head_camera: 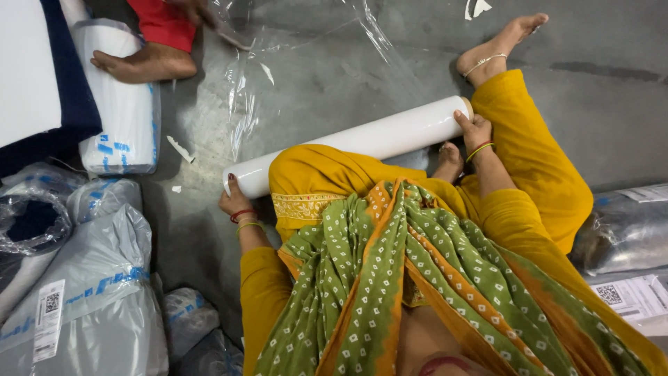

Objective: Wrapping foam pillows in plastic stretch film for packaging.

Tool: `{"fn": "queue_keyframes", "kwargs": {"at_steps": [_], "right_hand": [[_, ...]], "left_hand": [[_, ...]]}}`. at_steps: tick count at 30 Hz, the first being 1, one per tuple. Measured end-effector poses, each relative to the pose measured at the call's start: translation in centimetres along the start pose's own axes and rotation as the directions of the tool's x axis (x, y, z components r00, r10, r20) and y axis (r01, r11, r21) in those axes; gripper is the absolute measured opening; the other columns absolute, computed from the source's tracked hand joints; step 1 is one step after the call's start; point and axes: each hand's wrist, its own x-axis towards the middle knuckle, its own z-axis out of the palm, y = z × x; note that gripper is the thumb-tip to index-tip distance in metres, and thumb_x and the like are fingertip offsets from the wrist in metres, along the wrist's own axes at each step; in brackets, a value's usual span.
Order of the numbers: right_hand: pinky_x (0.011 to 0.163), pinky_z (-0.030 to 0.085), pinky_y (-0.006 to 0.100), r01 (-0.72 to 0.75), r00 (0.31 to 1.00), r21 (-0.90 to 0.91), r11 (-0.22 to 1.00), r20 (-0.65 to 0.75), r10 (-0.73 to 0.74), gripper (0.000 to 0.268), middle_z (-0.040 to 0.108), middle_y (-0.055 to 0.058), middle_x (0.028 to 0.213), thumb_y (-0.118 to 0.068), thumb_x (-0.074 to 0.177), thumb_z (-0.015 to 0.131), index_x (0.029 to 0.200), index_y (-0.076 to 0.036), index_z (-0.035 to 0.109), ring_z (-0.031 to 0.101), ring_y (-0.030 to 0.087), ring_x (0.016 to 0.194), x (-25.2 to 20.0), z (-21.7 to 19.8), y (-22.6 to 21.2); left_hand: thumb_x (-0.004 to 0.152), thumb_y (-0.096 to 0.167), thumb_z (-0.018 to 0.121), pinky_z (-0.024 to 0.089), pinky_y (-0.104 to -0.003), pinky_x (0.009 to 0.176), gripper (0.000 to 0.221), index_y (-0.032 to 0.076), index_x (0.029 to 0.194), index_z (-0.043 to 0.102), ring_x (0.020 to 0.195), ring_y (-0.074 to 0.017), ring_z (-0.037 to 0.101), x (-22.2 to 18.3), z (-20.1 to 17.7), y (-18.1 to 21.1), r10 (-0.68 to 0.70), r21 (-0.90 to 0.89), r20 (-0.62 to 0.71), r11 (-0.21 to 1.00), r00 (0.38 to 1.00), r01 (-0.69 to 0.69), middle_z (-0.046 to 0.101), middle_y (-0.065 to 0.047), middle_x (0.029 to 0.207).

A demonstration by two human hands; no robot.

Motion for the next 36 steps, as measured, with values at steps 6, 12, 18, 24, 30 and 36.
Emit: {"fn": "queue_keyframes", "kwargs": {"at_steps": [6,12,18,24,30,36], "right_hand": [[0.077,0.054,0.030,-0.011,1.000,0.015,1.000,-0.003,0.011,0.047,0.073,0.009,0.098,-0.040,0.092,0.081,0.105,0.004,0.069,0.065,0.014,0.082,-0.1,0.1,0.0],[0.077,0.055,0.030,-0.005,1.000,0.007,1.000,-0.006,0.005,0.049,0.073,0.009,0.099,-0.040,0.092,0.081,0.107,0.005,0.069,0.066,0.014,0.083,-0.4,0.2,-0.7],[0.078,0.055,0.030,-0.022,1.000,-0.002,1.000,-0.013,0.022,0.050,0.073,0.009,0.100,-0.041,0.092,0.081,0.108,0.005,0.069,0.066,0.015,0.084,-0.3,0.2,-0.6],[0.079,0.055,0.030,-0.017,1.000,-0.008,1.000,-0.010,0.017,0.047,0.074,0.009,0.100,-0.039,0.093,0.080,0.109,0.004,0.069,0.067,0.014,0.085,-0.9,0.5,-1.5],[0.078,0.054,0.030,-0.010,1.000,0.018,1.000,-0.008,0.010,0.046,0.073,0.009,0.099,-0.037,0.093,0.080,0.107,0.005,0.069,0.066,0.014,0.083,-0.1,0.1,-0.1],[0.078,0.054,0.028,0.019,1.000,0.046,0.999,0.014,-0.020,0.045,0.074,0.007,0.099,-0.037,0.093,0.081,0.107,0.004,0.070,0.066,0.012,0.083,-0.3,0.2,-0.2]], "left_hand": [[0.093,0.044,0.073,0.059,-0.037,0.065,0.052,-0.008,0.096,0.078,0.069,-0.0208,0.073,0.1,-0.1,0.1,0.013,0.002,0.008,1.000,1.000,-0.013,0.078,-0.014,0.081],[0.092,0.044,0.073,0.061,-0.038,0.065,0.053,-0.008,0.097,0.077,0.070,-0.0212,0.074,0.3,0.0,-0.1,0.033,0.019,0.003,0.999,0.999,-0.033,0.077,-0.015,0.082],[0.092,0.045,0.074,0.060,-0.039,0.064,0.055,-0.010,0.091,0.076,0.068,-0.0225,0.073,0.3,0.1,-0.2,0.008,-0.002,-0.005,1.000,1.000,-0.008,0.077,-0.016,0.081],[0.091,0.046,0.074,0.060,-0.038,0.063,0.055,-0.009,0.093,0.077,0.068,-0.0223,0.073,0.2,0.0,0.2,0.014,0.000,-0.009,1.000,1.000,-0.014,0.077,-0.016,0.080],[0.091,0.045,0.074,0.060,-0.038,0.064,0.054,-0.008,0.096,0.078,0.069,-0.0223,0.074,0.2,0.2,0.4,0.005,-0.017,-0.004,1.000,1.000,-0.005,0.078,-0.016,0.082],[0.091,0.045,0.073,0.060,-0.038,0.064,0.054,-0.009,0.096,0.077,0.069,-0.0226,0.074,0.2,0.1,0.5,-0.002,-0.011,-0.001,1.000,1.000,0.002,0.077,-0.015,0.082]]}}
